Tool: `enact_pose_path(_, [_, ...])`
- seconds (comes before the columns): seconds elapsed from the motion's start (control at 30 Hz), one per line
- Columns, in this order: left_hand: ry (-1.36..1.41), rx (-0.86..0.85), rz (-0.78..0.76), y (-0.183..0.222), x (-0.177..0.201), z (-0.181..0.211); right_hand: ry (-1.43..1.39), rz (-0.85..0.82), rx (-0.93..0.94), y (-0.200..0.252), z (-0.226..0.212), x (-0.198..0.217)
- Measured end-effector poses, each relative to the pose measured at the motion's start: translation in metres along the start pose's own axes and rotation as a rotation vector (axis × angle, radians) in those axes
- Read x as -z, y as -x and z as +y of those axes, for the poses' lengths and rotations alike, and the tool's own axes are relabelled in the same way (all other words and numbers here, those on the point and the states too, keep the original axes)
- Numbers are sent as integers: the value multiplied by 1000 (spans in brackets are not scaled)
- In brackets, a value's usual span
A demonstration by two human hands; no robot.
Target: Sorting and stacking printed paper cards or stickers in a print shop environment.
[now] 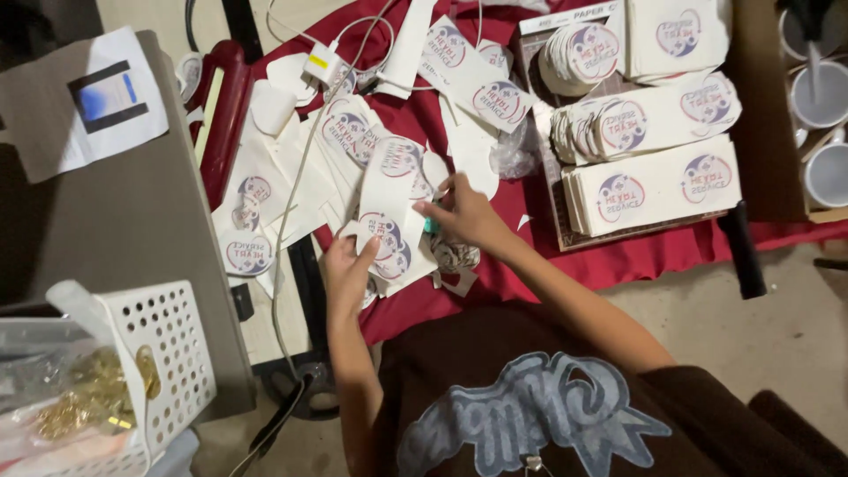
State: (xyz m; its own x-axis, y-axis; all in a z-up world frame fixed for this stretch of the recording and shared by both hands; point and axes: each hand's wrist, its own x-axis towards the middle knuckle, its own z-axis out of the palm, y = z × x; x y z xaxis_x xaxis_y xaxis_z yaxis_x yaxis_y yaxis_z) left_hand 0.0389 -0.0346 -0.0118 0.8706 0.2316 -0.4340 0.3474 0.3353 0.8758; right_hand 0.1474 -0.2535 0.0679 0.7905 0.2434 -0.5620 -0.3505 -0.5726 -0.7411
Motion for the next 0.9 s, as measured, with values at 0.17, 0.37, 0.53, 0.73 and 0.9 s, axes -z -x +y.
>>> enact_pose_path(0.17, [69, -139, -98, 18, -45, 9, -561, -130, 81, 1, 31, -11])
enact_pose_path(0.37, [25, -74, -194, 28, -75, 15, -999, 11, 86, 15, 7, 19])
enact_pose_path(0.53, [-158, -66, -342, 24, -57, 21, -560, 228, 413, -17, 92, 107])
enact_pose_path(0.73, [-358, -95, 5, 9, -11, 35, 618, 280, 536, 47, 10, 276])
enact_pose_path(0.9, [-468, -155, 186, 13, -16, 60, 1018, 103, 109, -15, 71, 302])
